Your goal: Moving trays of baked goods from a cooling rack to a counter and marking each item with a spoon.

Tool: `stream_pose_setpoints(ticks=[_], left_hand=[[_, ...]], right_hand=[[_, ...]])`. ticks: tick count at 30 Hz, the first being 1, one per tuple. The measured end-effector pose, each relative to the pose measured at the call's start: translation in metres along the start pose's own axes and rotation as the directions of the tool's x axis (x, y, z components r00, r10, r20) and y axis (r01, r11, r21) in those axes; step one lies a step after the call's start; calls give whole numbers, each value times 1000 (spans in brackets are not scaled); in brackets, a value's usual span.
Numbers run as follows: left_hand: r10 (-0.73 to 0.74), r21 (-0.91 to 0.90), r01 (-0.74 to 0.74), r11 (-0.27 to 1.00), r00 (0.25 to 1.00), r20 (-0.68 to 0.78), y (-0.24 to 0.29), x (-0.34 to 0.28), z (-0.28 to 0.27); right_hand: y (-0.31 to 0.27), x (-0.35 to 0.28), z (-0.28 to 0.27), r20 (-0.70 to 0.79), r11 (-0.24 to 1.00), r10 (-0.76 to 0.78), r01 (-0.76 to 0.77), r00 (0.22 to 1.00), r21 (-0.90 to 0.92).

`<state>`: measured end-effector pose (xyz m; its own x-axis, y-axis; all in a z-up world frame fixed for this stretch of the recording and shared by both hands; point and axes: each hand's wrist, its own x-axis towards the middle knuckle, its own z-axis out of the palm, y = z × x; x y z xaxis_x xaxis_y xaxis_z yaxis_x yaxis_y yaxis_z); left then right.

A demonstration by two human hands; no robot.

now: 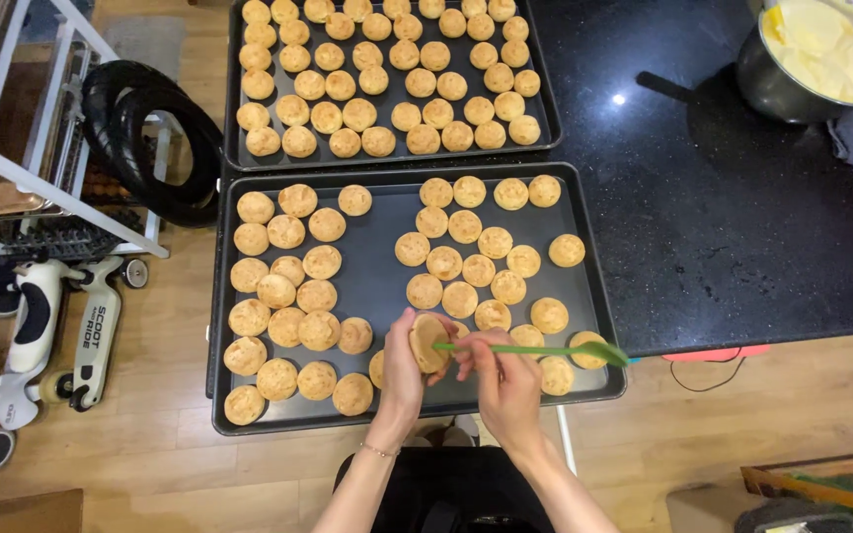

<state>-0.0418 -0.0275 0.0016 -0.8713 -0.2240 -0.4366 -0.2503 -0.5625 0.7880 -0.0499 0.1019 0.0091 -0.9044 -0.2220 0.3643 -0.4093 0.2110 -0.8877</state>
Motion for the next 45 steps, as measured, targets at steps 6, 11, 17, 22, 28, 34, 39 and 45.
stream_pose_setpoints(ticks=[6,11,17,22,28,34,39,45], left_hand=[[6,8,-6,1000,1000,-14,-11,3,-10],[-14,68,13,998,1000,23,3,-7,3],[-69,-1,71,997,983,169,9,-17,4],[279,241,-332,912,932,231,-9,-33,-4],[182,313,-267,911,944,276,10,-35,-17],[100,301,-183,936,958,270,19,-17,-32],[301,816,-441,374,890,343,20,52,-77],[361,807,-359,-468,756,546,-28,136,-128]], right_hand=[[7,-2,1,115,984,-110,124,987,-124],[10,-6,2,178,989,-82,102,981,-110],[13,-12,8,-46,699,517,-390,855,599],[9,-13,0,-182,935,-300,250,936,-252],[3,-14,-1,-26,980,54,-58,998,-192],[-2,-8,15,-6,808,450,-404,893,430],[39,-7,-3,-190,926,375,-377,908,26],[42,7,-36,-328,864,503,-457,800,209]])
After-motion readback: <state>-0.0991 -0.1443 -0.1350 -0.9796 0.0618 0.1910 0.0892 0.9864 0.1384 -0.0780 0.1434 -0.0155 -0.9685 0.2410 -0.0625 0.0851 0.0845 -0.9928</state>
